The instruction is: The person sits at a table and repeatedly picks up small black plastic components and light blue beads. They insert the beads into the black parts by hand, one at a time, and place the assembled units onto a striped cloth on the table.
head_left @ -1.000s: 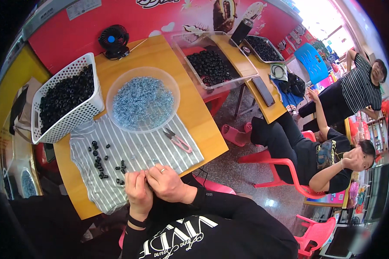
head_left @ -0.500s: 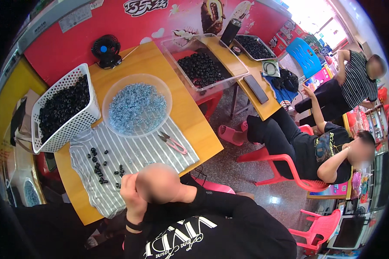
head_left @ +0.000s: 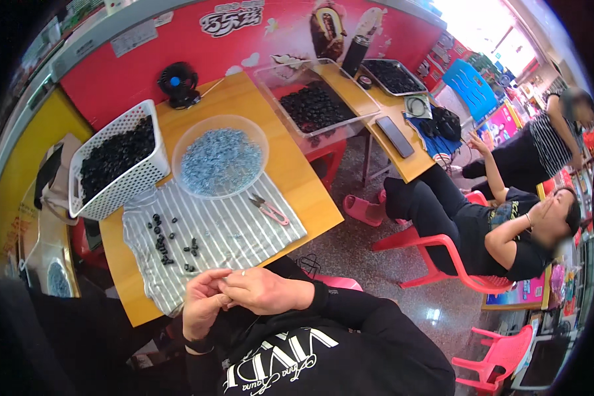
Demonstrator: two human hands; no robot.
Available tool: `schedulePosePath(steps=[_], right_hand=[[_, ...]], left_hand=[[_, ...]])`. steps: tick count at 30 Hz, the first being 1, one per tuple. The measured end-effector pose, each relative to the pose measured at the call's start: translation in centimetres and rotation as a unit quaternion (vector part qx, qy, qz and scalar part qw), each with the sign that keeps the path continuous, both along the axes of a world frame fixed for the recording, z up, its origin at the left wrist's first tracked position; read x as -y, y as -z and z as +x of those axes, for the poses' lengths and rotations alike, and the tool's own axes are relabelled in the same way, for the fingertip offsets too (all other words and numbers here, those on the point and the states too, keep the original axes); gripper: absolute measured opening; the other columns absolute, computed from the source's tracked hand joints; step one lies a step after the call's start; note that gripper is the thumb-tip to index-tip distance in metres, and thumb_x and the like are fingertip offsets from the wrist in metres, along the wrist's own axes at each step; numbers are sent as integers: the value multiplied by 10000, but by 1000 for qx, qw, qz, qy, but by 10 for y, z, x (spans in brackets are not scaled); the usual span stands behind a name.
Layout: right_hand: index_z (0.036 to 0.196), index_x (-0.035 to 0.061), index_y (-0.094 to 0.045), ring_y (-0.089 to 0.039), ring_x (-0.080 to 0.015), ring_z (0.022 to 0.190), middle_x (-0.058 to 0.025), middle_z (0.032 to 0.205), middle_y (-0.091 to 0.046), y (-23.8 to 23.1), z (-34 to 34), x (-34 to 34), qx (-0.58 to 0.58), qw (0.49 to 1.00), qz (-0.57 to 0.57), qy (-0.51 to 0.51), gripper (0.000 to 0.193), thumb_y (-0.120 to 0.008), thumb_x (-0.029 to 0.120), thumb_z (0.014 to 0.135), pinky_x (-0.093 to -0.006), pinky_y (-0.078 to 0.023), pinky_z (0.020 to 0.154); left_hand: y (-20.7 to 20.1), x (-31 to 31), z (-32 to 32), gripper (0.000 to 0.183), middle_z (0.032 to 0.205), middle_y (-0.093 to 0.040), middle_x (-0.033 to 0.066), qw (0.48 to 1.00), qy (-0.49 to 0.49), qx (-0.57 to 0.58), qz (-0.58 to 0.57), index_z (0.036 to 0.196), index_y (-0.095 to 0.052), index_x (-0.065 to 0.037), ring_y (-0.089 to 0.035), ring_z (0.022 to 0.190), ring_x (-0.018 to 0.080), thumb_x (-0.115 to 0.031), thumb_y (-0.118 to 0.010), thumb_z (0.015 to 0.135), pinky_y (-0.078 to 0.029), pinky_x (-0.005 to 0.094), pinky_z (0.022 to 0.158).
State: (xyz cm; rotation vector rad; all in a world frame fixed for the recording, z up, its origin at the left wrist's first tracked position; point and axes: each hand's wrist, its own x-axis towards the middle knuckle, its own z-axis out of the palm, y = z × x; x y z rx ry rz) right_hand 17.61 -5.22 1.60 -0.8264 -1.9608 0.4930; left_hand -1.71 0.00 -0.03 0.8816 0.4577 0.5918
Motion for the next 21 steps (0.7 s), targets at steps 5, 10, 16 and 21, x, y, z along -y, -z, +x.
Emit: schedulePosePath(steps=[5,10,16,21], right_hand=[[909,0,-573,-630,-363,797,-153,866,-588,-7,6,4,-56,992,-108,-42,196,-713,53,783,-414,-506,651],[957,18,-584,-614,-376,814,-167,894,-599,-28,42,11,48,990,-136,5,224,-714,13,774,-433,-493,682],[903,-25,-666,-650,-235,766,-125,832,-664,-74,138,-58,64,960,-43,270,156,-713,-19,754,-343,-504,682],[1235,-23,-608,-654,-194,741,-144,967,-652,-97,235,-109,143,838,25,526,459,-743,47,802,-330,-527,690]], left_hand=[[0,11,2,394,953,-691,78,999,-28,-25,-10,1242,-604,32,-637,756,115,15,-691,858,-504,223,636],[-1,18,7,344,922,-703,83,995,-43,-77,54,1272,-597,23,-641,779,103,-27,-624,933,-492,219,659],[4,20,-9,332,909,-696,48,977,-126,-146,94,1257,-606,7,-628,777,76,-41,-639,931,-471,198,646],[13,13,-12,299,884,-679,44,945,-196,-193,175,1220,-622,4,-604,752,69,-5,-635,922,-463,192,620]])
